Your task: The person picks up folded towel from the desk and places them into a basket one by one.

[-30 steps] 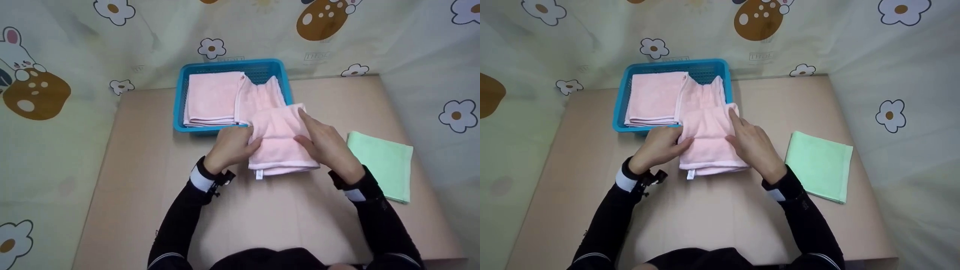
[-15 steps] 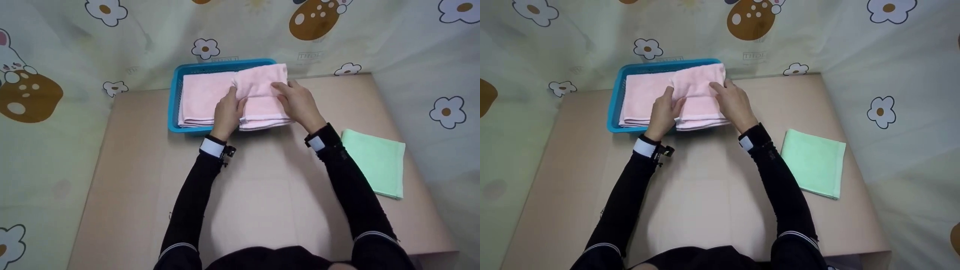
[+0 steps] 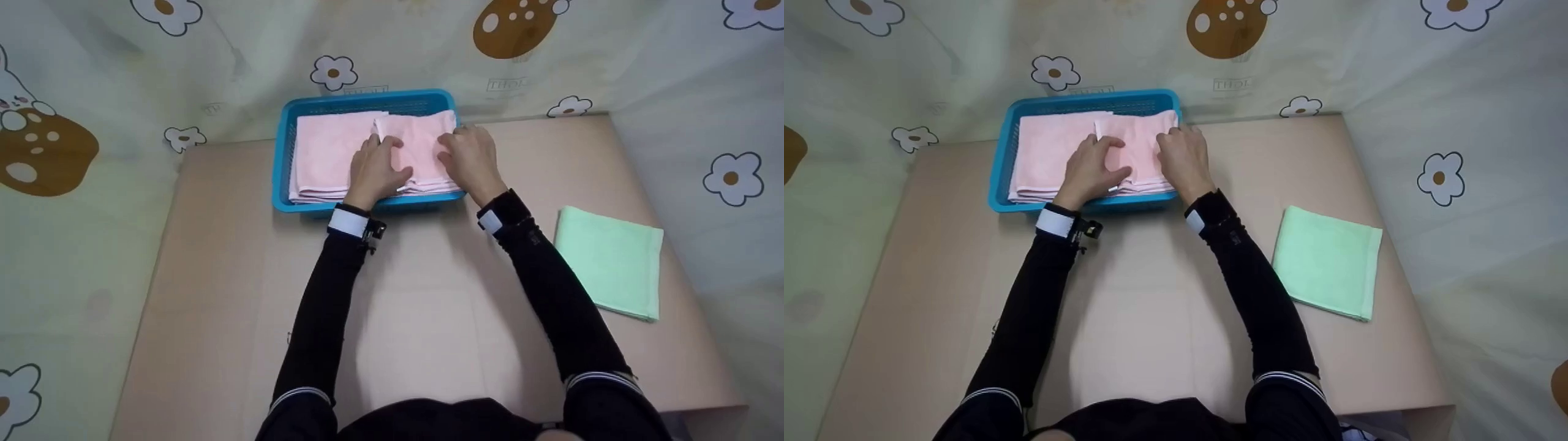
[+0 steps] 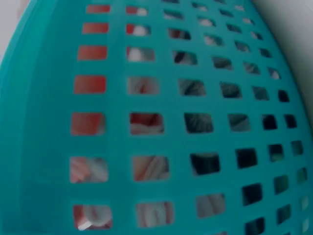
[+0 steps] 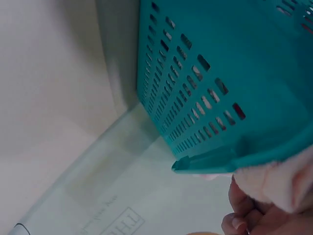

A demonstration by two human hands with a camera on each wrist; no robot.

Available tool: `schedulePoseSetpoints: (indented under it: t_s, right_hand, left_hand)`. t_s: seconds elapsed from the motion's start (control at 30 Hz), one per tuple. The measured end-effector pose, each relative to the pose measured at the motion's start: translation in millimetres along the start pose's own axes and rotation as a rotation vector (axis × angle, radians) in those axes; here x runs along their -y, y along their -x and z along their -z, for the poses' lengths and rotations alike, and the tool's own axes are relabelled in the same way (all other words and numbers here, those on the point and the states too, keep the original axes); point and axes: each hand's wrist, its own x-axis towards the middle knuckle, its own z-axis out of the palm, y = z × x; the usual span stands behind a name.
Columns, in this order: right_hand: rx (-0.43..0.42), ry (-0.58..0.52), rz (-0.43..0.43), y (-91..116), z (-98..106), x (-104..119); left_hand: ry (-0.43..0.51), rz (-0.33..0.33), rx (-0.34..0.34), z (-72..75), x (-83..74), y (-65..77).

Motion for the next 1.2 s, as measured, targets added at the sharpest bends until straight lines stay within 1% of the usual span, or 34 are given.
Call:
schedulePoseSetpoints:
  t_s: [0.1, 0.23, 0.33, 0.4, 0.47, 0.57, 0.63, 0.83, 0.97, 1.2]
  right_hand:
    - [0.046, 0.083, 0.000, -7, -4, 6]
    - [0.090, 0.222, 0.009, -17, -10, 11]
    - [0.126, 0.295, -0.004, -20, -13, 13]
    - [0.155, 0.315, -0.014, -21, -14, 14]
    - [0.172, 0.295, -0.030, -21, -15, 14]
    - [0.178, 0.245, -0.062, -21, -17, 12]
    - [0.180, 0.233, -0.078, -21, -18, 12]
    - [0.204, 0.299, -0.055, -21, -22, 13]
    - [0.212, 0.313, -0.057, -19, -24, 13]
    - [0.210, 0.320, -0.054, -20, -26, 13]
  left_hand:
    - [-0.102, 0.019, 0.057, 0.6, 0.1, -2.7]
    - [-0.219, 0.004, 0.089, -0.5, -1.5, -7.1]
    - [-0.299, -0.006, 0.106, -0.9, -1.3, -9.6]
    - [-0.338, -0.009, 0.116, -0.9, -0.3, -10.3]
    - [-0.362, -0.009, 0.129, -0.8, 0.9, -10.3]
    - [-0.383, -0.021, 0.151, -1.5, 1.3, -9.7]
    - [-0.397, -0.028, 0.164, -2.6, 1.1, -9.4]
    - [-0.426, -0.018, 0.183, -7.1, 2.3, -8.9]
    - [-0.423, -0.017, 0.186, -9.8, 3.9, -8.0]
    - [-0.430, -0.026, 0.166, -10.4, 3.7, -7.9]
